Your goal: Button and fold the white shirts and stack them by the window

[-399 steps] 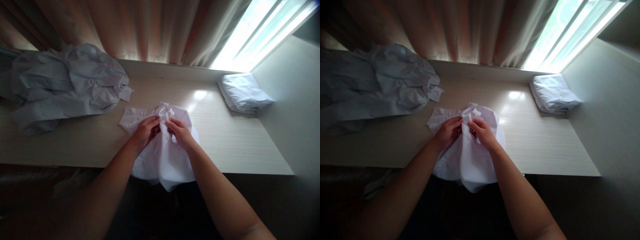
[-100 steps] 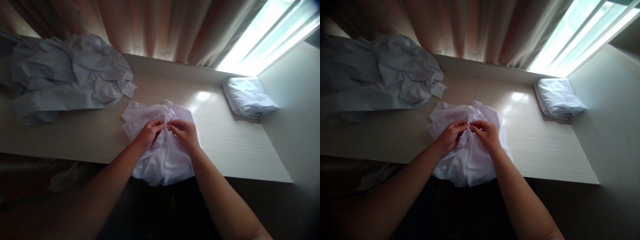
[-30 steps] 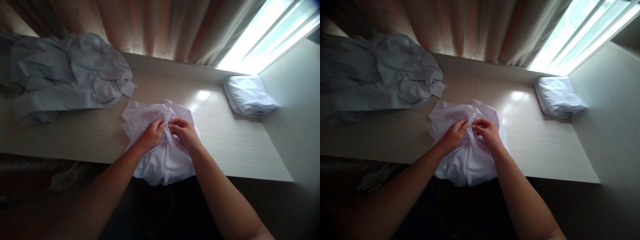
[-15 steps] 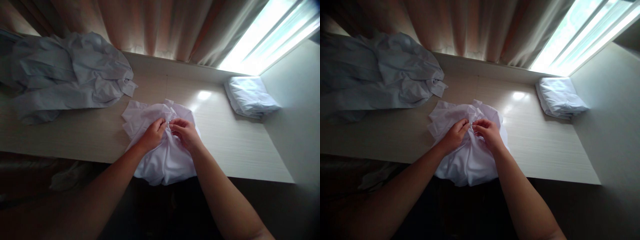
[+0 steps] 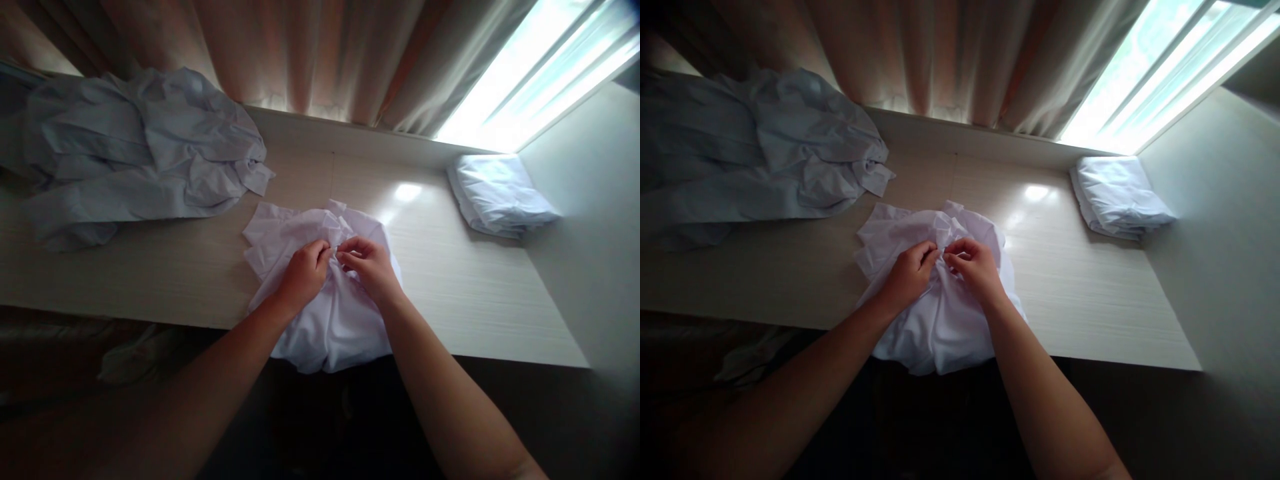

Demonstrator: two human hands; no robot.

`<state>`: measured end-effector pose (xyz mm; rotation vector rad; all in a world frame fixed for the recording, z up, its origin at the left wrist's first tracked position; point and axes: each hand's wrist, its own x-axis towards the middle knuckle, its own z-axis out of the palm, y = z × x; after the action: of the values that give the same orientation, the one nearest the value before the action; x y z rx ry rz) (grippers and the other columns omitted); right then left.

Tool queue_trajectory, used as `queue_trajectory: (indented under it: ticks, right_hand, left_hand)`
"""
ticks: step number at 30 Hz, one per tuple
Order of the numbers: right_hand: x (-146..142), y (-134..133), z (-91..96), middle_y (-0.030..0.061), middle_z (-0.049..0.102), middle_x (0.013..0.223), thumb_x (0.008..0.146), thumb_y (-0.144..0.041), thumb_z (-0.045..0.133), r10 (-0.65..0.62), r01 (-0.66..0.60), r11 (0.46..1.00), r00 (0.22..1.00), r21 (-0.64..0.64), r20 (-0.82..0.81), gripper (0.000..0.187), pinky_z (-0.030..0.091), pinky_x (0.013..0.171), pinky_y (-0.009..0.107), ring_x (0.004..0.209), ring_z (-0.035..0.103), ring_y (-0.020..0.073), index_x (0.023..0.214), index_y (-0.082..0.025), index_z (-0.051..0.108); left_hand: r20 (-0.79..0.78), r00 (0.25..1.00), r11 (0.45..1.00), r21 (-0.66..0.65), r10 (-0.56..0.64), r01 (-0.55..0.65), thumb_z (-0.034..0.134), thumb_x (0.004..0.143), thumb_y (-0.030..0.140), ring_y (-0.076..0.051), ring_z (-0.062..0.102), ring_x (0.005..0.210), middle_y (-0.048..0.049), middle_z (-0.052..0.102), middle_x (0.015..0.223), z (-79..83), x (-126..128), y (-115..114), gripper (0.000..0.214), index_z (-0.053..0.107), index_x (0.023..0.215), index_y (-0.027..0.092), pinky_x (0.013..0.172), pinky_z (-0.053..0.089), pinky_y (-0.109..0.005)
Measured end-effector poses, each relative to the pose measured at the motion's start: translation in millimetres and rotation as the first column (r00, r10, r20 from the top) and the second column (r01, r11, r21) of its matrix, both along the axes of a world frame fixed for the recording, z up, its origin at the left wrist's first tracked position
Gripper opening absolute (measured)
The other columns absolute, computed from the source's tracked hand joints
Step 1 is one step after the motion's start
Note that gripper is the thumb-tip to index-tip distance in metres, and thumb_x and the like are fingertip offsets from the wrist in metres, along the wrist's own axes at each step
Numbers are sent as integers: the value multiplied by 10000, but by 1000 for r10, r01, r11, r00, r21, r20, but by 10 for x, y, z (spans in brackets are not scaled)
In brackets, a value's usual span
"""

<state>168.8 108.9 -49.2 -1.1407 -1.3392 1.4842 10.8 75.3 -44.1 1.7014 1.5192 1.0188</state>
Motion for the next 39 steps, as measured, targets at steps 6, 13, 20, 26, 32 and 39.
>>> queue_trajectory:
  ticks: [6, 13, 20, 26, 32, 39]
  right_hand:
    - [-14, 0, -32, -10, 655, 677, 727, -299, 752, -37, 31, 998, 994, 62, 101, 133, 430, 545, 266, 579, 568, 124, 763, -209, 661]
    - [-24, -1, -32, 2, 668, 693, 732, -254, 744, -41, 29, 994, 993, 102, 113, 89, 461, 603, 282, 627, 604, 139, 756, -202, 676]
    - [-10, 2, -33, -6, 659, 719, 753, -216, 707, 12, -37, 984, 990, 175, 144, 59, 461, 621, 287, 645, 597, 135, 785, -209, 658]
    - [0, 11, -23, -9, 638, 719, 800, -271, 682, 34, -60, 979, 990, 194, 138, 77, 465, 617, 292, 641, 584, 134, 811, -213, 632]
    - [22, 7, -36, -3, 637, 743, 825, -290, 671, 45, -85, 970, 984, 228, 174, 81, 484, 636, 301, 671, 593, 144, 840, -223, 628]
    - [43, 2, -23, 4, 653, 773, 863, -290, 634, 42, -120, 949, 965, 292, 260, 65, 497, 656, 308, 689, 613, 150, 878, -227, 630]
  left_hand:
    - [-102, 994, 999, 30, 29, -26, 466, 973, 278, -174, 598, 772, -44, 667, 835, 9, -5, -25, 210, 627, 875, 185, 726, 425, -288]
    - [-131, 991, 999, 53, -1, 8, 530, 939, 298, -173, 589, 733, -54, 674, 817, 30, -1, -46, 199, 635, 821, 178, 695, 416, -290]
    - [-169, 985, 999, -4, -39, 39, 530, 896, 249, -148, 536, 644, -25, 629, 709, 18, -60, -28, 187, 596, 738, 175, 618, 334, -276]
    - [-116, 991, 997, -45, -65, 60, 516, 888, 226, -143, 523, 633, -13, 604, 678, 12, -72, -24, 190, 577, 716, 175, 602, 306, -277]
    - [-104, 991, 993, -82, -88, 80, 483, 900, 200, -140, 515, 625, 0, 577, 664, -16, -53, -6, 199, 555, 716, 181, 600, 311, -277]
    - [-63, 990, 987, -109, -128, 121, 446, 936, 226, -156, 566, 688, -19, 618, 724, -35, -51, 6, 215, 557, 757, 186, 627, 351, -279]
